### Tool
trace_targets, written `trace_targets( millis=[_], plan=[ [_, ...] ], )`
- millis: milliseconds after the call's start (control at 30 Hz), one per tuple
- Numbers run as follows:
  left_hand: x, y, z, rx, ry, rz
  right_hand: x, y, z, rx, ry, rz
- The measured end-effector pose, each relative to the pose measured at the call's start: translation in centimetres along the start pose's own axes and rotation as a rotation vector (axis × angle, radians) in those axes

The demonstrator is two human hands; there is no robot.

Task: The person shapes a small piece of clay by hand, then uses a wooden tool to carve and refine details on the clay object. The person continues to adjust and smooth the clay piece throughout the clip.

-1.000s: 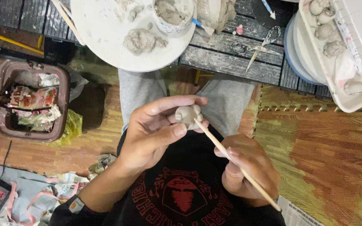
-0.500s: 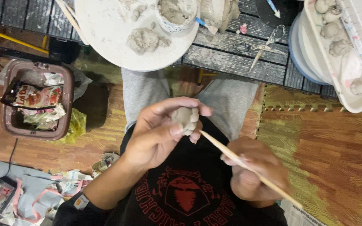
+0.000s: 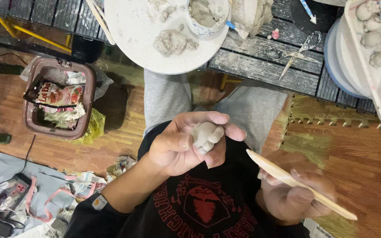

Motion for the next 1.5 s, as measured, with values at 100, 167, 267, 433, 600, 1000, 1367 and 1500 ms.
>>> trace_targets(
  millis=[100, 167, 267, 433, 600, 1000, 1367, 1500],
  plan=[
    [-0.1, 0.0, 0.0, 0.011, 0.014, -0.007, 0.1, 0.5, 0.3, 0.023, 0.026, -0.017],
    [0.1, 0.0, -0.4, 0.052, 0.014, -0.022, 0.4, 0.8, -0.1, 0.101, 0.178, -0.028],
    [0.7, -0.6, -1.5, 0.205, -0.003, -0.036, 0.7, 0.8, 0.0, 0.095, 0.128, -0.07],
    [0.8, -3.1, -4.8, 0.895, 0.001, -0.1, 0.8, 0.5, 0.6, 0.237, 0.114, -0.022],
    [0.6, -4.5, -6.5, 1.587, -0.289, -0.105, 0.1, 0.3, 1.8, 0.196, 0.036, -0.051],
    [1.5, -5.9, -7.5, 1.833, -0.564, -0.123, -0.6, -2.5, 1.4, 0.129, 0.155, -0.088],
    [1.1, -5.8, -7.6, 1.805, -0.466, -0.078, 2.7, -1.7, -1.4, 0.13, 0.042, -0.177],
    [1.1, -6.3, -7.1, 1.767, -0.358, -0.082, 3.3, -1.9, -1.9, 0.15, 0.041, -0.193]
  ],
)
Point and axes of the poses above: each hand's wrist, its own x-axis towards the middle knuckle, its own z-axis out of the back of the hand, y = z × x, the point moved 4 cm from there along x, towards the middle knuckle, and after that the axes turned 14 degrees about z, right-handed, at the moved point
